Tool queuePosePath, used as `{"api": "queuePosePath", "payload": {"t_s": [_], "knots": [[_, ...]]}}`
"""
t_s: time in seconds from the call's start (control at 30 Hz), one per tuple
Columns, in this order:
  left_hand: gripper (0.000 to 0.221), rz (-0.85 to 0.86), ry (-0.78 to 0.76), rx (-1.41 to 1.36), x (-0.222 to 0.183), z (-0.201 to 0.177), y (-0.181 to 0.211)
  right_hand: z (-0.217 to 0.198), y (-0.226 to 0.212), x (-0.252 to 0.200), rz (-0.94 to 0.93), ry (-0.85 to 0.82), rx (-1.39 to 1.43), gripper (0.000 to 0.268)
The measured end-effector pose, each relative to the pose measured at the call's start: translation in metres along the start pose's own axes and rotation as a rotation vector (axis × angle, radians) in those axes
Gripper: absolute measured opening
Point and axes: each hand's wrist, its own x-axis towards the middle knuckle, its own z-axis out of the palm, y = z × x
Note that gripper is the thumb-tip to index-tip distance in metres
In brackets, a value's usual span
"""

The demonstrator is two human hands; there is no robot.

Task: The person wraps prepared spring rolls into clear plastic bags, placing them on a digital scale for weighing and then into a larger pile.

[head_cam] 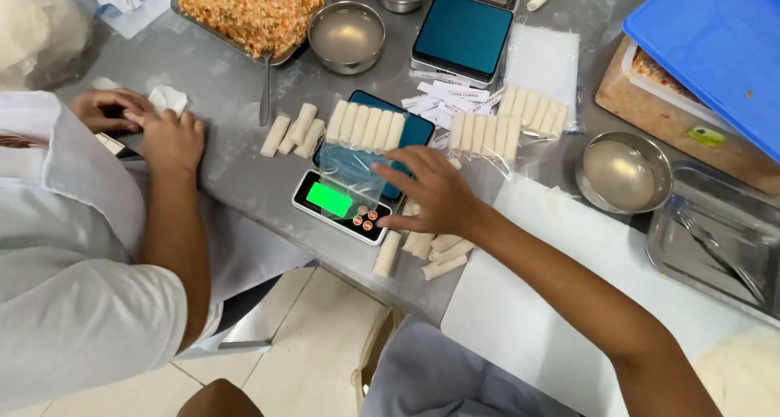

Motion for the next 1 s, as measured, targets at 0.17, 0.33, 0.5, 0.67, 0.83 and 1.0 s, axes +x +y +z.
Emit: {"api": "queuePosePath", "payload": {"t_s": [0.17, 0.33, 0.5, 0.67, 0.83, 1.0], "knots": [[0.034, 0.097, 0.133, 0.121, 0.010, 0.019, -0.012, -0.009, 0.030, -0.050, 0.107, 0.053, 0.000, 0.035], [0.024, 0.240, 0.308, 0.285, 0.025, 0.030, -0.009, -0.024, 0.022, -0.076, 0.192, -0.459, -0.052, 0.035], [0.025, 0.329, 0.445, 0.416, 0.049, 0.030, -0.009, -0.026, 0.013, -0.073, 0.264, -0.559, -0.098, 0.040], [0.032, 0.409, 0.571, 0.555, 0.046, 0.019, -0.014, -0.013, 0.015, -0.082, 0.217, -0.459, -0.146, 0.035], [0.036, 0.326, 0.268, 0.669, 0.028, 0.002, 0.007, -0.008, 0.019, -0.088, 0.497, -0.507, 0.113, 0.042], [0.032, 0.322, 0.364, 0.553, 0.027, 0.015, -0.006, -0.015, 0.030, -0.091, 0.832, -0.266, 0.486, 0.023]]}}
